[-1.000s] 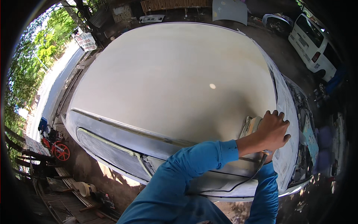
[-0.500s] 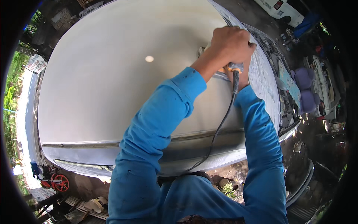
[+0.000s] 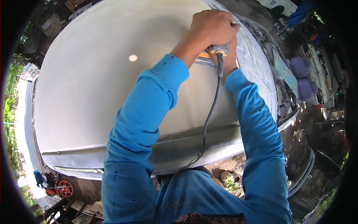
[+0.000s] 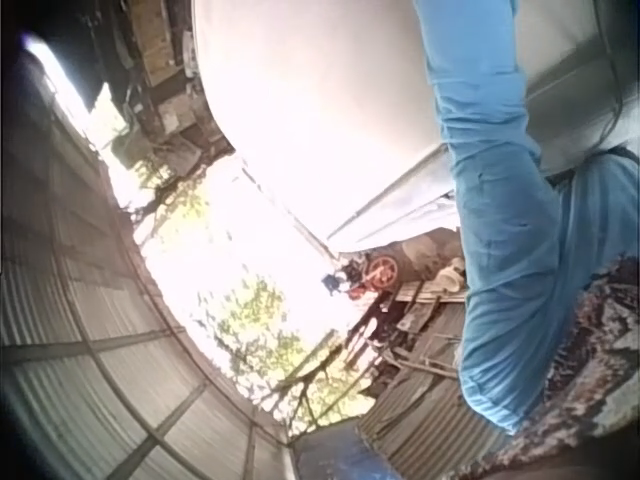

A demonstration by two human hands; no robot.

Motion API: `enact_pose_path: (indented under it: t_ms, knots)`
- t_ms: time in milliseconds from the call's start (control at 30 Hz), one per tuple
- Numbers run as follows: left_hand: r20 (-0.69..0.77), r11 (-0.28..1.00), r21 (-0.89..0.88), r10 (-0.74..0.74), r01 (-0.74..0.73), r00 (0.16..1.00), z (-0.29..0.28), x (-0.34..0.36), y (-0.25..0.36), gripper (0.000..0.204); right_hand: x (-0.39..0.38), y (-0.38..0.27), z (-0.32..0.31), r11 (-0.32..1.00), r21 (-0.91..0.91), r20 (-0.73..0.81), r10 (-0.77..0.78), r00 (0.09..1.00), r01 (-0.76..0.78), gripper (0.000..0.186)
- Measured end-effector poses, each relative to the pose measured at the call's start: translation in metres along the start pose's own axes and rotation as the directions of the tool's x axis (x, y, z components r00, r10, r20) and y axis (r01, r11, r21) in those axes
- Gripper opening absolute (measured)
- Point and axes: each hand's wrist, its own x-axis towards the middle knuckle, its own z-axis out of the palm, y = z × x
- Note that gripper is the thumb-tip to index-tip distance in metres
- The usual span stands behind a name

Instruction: Sanding the primer on a car roof using an electric sander.

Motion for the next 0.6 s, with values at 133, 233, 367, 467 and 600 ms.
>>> enact_pose_path:
  t_ms: [133, 233, 367, 467, 600]
  knots:
    - [0.037, 0.999, -0.04, -0.004, 0.006, 0.999, -0.02, -0.043, 0.032, 0.033, -0.04, -0.021, -0.01, 0.996, 0.059, -0.012, 0.063, 0.998, -0.062, 0.067]
    - [0.023, 1.0, 0.004, 0.009, -0.009, 1.0, -0.025, -0.075, 0.046, 0.031, -0.068, -0.038, -0.006, 0.995, 0.099, -0.125, 0.005, 0.992, 0.007, 0.069]
    - [0.002, 0.999, -0.018, 0.031, -0.031, 1.0, -0.028, -0.11, 0.068, 0.03, -0.1, -0.062, -0.016, 0.99, 0.124, -0.147, -0.053, 0.988, 0.071, 0.069]
    - [-0.275, 0.983, -0.002, 0.174, -0.181, 0.946, -0.029, -0.129, 0.077, 0.024, -0.124, -0.07, -0.019, 0.987, 0.157, -0.094, 0.026, 0.995, -0.011, 0.068]
    - [-0.269, 0.988, 0.001, 0.152, -0.158, 0.951, -0.024, -0.14, 0.081, 0.024, -0.128, -0.077, -0.023, 0.988, 0.063, -0.042, -0.138, 0.989, 0.141, 0.067]
